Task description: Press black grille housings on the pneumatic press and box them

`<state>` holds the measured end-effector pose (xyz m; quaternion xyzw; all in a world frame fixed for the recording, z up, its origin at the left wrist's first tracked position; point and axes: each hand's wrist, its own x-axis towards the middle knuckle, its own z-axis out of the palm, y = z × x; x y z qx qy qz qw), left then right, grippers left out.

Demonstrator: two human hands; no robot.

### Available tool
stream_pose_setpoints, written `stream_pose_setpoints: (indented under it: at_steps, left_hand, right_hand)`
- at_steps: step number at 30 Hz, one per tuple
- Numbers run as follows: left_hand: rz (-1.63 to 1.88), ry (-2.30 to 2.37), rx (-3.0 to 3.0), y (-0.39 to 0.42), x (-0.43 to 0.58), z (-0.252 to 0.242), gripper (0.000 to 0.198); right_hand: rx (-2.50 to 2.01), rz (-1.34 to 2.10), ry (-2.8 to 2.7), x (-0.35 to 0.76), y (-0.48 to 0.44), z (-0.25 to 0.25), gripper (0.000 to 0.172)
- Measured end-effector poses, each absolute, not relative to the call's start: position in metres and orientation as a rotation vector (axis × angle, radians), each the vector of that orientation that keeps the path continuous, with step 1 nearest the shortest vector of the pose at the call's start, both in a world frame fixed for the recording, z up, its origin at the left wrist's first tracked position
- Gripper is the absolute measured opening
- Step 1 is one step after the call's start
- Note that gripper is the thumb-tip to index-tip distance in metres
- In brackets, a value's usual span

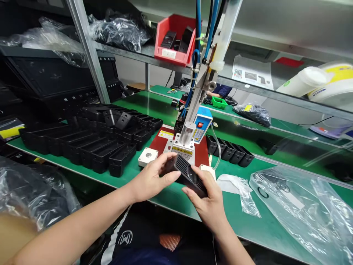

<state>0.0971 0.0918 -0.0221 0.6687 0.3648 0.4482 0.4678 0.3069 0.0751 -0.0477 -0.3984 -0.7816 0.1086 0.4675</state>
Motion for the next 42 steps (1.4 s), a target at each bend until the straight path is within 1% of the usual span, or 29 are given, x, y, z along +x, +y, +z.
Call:
stream_pose_setpoints:
  at_steps: [5, 8, 11, 15, 20, 23, 30, 38, 40, 42]
  left_hand:
    - [1.402, 1.071, 1.765, 0.132, 0.115, 0.01, 0.038]
    - [1.569, 1.078, 1.785, 0.165, 0.125, 0.027, 0.034]
    - [1.665, 1.109, 1.762, 0.197, 0.132, 0.034, 0.03]
    - [1.689, 1.141, 1.68, 0.222, 0.137, 0.024, 0.025]
    - [1.676, 1.13, 1.674, 0.224, 0.138, 0.008, 0.023]
    - [1.673, 1.146, 1.663, 0.223, 0.139, 0.009, 0.022]
    - [1.665, 1.18, 1.644, 0.233, 0.137, 0.015, 0.021]
    - [1.659, 1.238, 1.676, 0.238, 0.134, 0.007, 0.023]
    - [1.641, 1.256, 1.68, 0.234, 0.134, 0.008, 0.027]
    - [1.639, 1.27, 1.671, 0.221, 0.132, 0.006, 0.036]
  right_hand:
    - [-0.784, 0.15, -1.999, 0.311, 0.133, 0.0, 0.045]
    - [-0.764, 0.099, -2.009, 0.315, 0.175, 0.026, 0.042]
    - [-0.769, 0.08, -2.003, 0.317, 0.211, 0.04, 0.04]
    - [-0.794, 0.157, -2.008, 0.316, 0.233, 0.037, 0.04]
    - [-0.793, 0.209, -2.02, 0.315, 0.23, 0.031, 0.041]
    - [-0.835, 0.219, -2.016, 0.314, 0.23, 0.037, 0.039]
    - [-0.897, 0.304, -2.017, 0.31, 0.235, 0.04, 0.042]
    - [-0.946, 0.204, -1.971, 0.302, 0.23, 0.028, 0.036]
    - [-0.967, 0.164, -1.975, 0.301, 0.222, 0.028, 0.039]
    - [-0.983, 0.091, -1.956, 0.308, 0.208, 0.022, 0.049]
